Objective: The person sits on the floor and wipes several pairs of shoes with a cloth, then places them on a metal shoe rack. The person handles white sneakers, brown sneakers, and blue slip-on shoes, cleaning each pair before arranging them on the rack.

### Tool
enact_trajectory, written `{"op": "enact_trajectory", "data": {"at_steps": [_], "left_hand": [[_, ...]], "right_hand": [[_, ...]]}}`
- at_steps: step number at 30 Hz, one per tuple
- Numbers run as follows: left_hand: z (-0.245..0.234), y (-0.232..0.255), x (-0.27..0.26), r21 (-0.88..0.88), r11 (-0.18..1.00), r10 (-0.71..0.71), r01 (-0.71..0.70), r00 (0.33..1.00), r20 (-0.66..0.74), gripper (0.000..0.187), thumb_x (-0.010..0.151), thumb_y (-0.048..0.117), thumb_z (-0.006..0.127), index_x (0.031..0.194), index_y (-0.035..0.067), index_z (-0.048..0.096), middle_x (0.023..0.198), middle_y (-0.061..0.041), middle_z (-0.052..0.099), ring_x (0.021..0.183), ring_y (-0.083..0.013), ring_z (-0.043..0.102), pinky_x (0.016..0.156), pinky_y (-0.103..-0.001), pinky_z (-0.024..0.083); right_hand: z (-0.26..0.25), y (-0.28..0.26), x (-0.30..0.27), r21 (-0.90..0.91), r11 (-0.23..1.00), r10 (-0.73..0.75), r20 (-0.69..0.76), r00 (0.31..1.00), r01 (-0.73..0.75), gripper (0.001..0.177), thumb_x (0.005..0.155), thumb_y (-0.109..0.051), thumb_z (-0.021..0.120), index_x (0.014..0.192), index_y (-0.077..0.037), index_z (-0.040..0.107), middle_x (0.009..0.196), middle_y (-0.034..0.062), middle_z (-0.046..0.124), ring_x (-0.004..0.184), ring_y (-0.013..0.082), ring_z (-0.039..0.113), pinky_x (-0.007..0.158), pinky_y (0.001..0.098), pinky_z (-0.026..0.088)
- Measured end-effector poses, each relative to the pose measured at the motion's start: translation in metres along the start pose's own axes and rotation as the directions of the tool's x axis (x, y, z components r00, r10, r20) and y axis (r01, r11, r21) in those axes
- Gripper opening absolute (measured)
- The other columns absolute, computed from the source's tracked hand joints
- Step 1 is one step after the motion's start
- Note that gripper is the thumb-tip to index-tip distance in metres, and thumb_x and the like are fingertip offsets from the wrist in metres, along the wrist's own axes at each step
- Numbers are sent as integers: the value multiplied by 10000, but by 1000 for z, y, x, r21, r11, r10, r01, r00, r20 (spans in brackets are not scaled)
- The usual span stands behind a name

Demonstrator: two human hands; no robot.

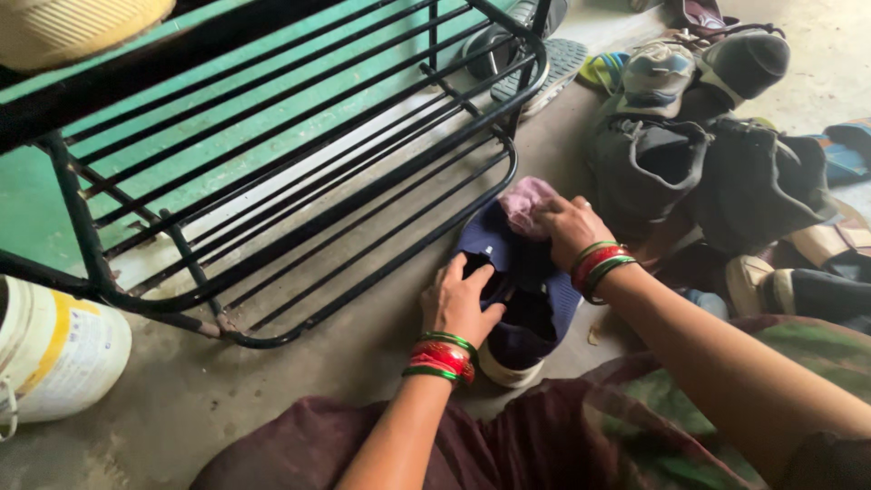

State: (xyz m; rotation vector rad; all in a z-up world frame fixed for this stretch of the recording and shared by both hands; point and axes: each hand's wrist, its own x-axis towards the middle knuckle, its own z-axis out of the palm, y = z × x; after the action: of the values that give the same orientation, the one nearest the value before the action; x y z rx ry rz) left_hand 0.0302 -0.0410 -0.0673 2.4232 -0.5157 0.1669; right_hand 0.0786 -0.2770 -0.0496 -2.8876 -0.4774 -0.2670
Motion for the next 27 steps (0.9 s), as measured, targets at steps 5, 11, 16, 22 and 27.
{"op": "enact_trajectory", "data": {"at_steps": [5, 11, 16, 22, 27], "left_hand": [[-13, 9, 10, 70, 995, -89, 76, 975, 204, 679, 674, 292, 880, 1300, 194, 637, 1333, -61, 554, 1289, -304, 501, 1023, -602, 424], [-15, 9, 13, 99, 994, -63, 44, 978, 197, 646, 675, 265, 873, 1274, 194, 638, 1303, -51, 565, 1274, -301, 519, 1044, -630, 411], [-18, 11, 13, 88, 994, -79, 62, 976, 201, 625, 711, 250, 849, 1291, 208, 621, 1321, -57, 552, 1293, -292, 507, 1069, -654, 366], [-15, 14, 6, 125, 992, 34, -35, 999, 10, 565, 729, 275, 843, 1241, 135, 649, 1331, -77, 592, 1301, -277, 509, 1090, -662, 306], [-11, 11, -2, 101, 972, 226, -212, 962, -155, 327, 781, 300, 826, 1053, 132, 758, 1246, -50, 689, 1336, -268, 540, 1141, -571, 366]], "right_hand": [[18, -5, 28, 228, 918, -326, -30, 945, 324, 392, 904, -226, 635, 1282, -195, 733, 1403, 66, 611, 1349, 325, 465, 1103, 606, 250], [85, -7, 40, 77, 995, 57, 16, 998, -58, 374, 916, -163, 592, 1270, -189, 710, 1442, 59, 586, 1371, 328, 413, 1196, 565, 231], [43, 22, 9, 154, 983, -116, 113, 987, 97, 570, 725, 83, 565, 1204, -175, 734, 1434, 55, 612, 1383, 245, 529, 1124, 366, 444], [-28, 16, -51, 165, 977, -110, -134, 985, 132, 476, 686, 3, 651, 1140, -104, 743, 1372, 81, 643, 1300, 247, 586, 1088, 365, 478], [-33, -22, -113, -25, 899, -436, -127, 891, 436, 569, 721, 39, 617, 1288, 6, 662, 1430, 150, 582, 1373, 309, 521, 1155, 405, 420]]}}
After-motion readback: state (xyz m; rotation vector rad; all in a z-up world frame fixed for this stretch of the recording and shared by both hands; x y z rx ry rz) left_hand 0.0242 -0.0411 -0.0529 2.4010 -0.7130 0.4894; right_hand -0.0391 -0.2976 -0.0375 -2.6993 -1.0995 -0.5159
